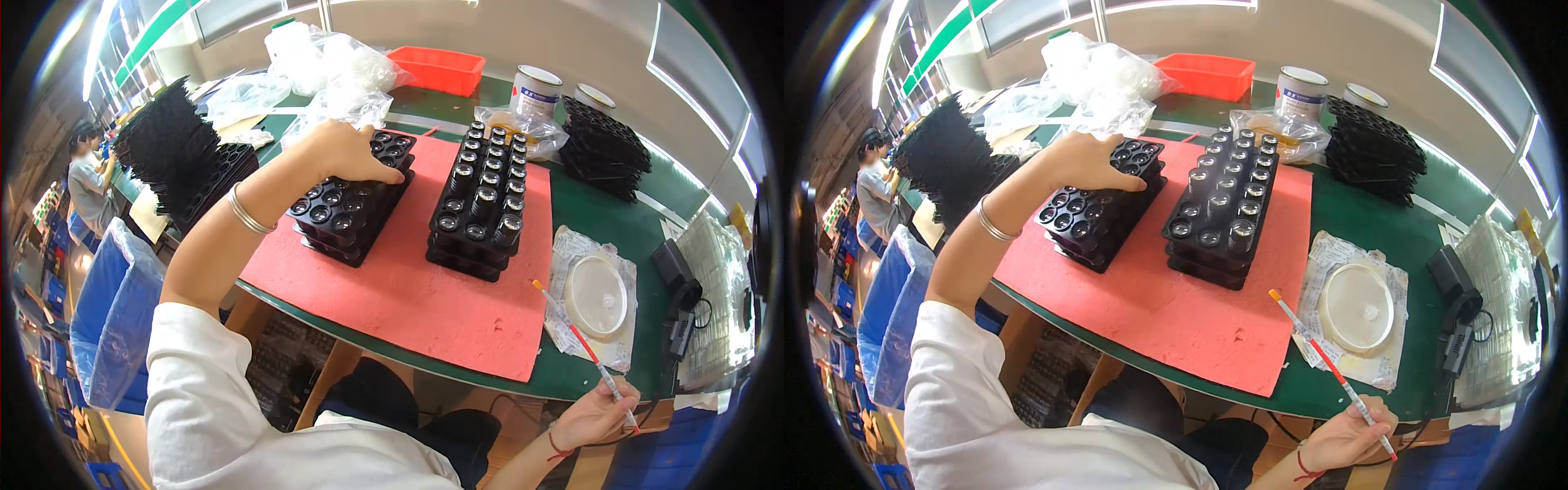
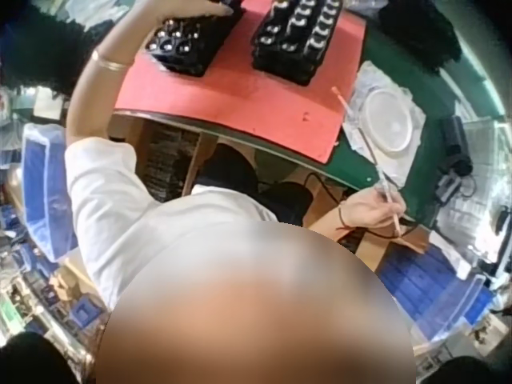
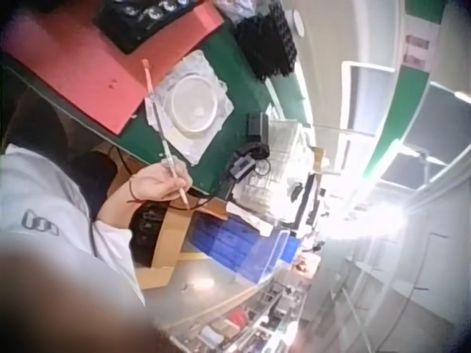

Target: Wiping lens housing components and applying a sealant or adhesive using a brush.

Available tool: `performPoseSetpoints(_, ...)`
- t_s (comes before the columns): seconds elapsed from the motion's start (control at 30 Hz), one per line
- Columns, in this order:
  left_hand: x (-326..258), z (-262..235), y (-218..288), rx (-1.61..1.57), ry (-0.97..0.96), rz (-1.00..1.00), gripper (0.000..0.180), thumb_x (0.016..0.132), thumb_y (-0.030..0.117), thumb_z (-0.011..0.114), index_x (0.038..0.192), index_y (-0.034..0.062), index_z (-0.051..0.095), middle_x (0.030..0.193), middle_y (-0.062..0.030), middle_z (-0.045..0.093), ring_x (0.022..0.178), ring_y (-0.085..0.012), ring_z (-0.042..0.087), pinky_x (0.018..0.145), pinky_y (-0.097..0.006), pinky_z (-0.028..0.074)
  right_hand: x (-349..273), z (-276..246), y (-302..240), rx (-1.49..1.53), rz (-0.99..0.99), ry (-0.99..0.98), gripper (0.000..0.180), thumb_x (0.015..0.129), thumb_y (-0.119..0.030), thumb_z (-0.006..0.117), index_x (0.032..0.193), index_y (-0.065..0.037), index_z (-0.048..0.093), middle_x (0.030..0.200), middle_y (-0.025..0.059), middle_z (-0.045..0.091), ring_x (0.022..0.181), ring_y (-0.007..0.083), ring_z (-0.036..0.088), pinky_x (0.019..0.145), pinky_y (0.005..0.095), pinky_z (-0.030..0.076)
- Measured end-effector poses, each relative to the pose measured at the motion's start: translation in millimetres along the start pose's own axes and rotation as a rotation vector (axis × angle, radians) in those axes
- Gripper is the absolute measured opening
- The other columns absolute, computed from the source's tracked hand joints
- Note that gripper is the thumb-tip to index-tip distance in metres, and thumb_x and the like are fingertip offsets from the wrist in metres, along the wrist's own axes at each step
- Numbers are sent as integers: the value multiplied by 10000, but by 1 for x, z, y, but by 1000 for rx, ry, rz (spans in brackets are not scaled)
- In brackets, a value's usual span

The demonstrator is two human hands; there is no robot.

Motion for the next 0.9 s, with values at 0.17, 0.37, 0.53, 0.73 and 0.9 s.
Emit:
performPoseSetpoints(0.17, -2, 4, 0, -15, 30, 12, 936, 643, 725, 548, 1167, -50, 509, 924, -303, 618, 920, -420, 602, 840, -413, 470, 1, -2, 0, -8, 6, -8, 328, 981, -303, 378, 785, -41, 405, 763, 42, 377, 705, 130, 378, 629, 244, 312)
performPoseSetpoints(0.37, -7, 7, 0, -29, 87, -15, 931, 652, 710, 555, 1140, -81, 509, 915, -308, 616, 914, -424, 604, 836, -421, 470, 2, 2, -2, -33, -9, -24, 343, 981, -318, 370, 773, -46, 396, 718, 30, 346, 662, 123, 351, 609, 249, 296)
performPoseSetpoints(0.53, -4, 9, -2, -32, 86, -25, 937, 653, 708, 554, 1151, -84, 496, 905, -308, 617, 902, -421, 608, 824, -405, 477, 2, 5, -3, 10, 19, 8, 335, 978, -322, 376, 772, -58, 377, 707, 27, 321, 661, 114, 314, 618, 252, 273)
performPoseSetpoints(0.73, -6, 7, 0, -67, 47, -43, 1003, 648, 714, 550, 1256, -72, 423, 913, -303, 620, 915, -417, 606, 820, -401, 478, 2, 4, -4, 30, 16, -12, 311, 977, -303, 377, 782, -61, 375, 711, 28, 310, 668, 116, 301, 634, 255, 263)
performPoseSetpoints(0.9, -7, 11, 2, -40, 42, -63, 1042, 632, 748, 524, 1292, -49, 409, 1037, -262, 615, 1005, -398, 581, 876, -402, 448, 2, 4, -3, 55, 30, 6, 293, 975, -282, 380, 783, -61, 374, 718, 25, 309, 675, 117, 301, 637, 253, 263)
Point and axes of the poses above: each hand's wrist, its own x-axis towards the middle knuckle, its own z-axis out of the palm, y = z × x, the point moved 1 cm from there along x, towards the middle knuckle
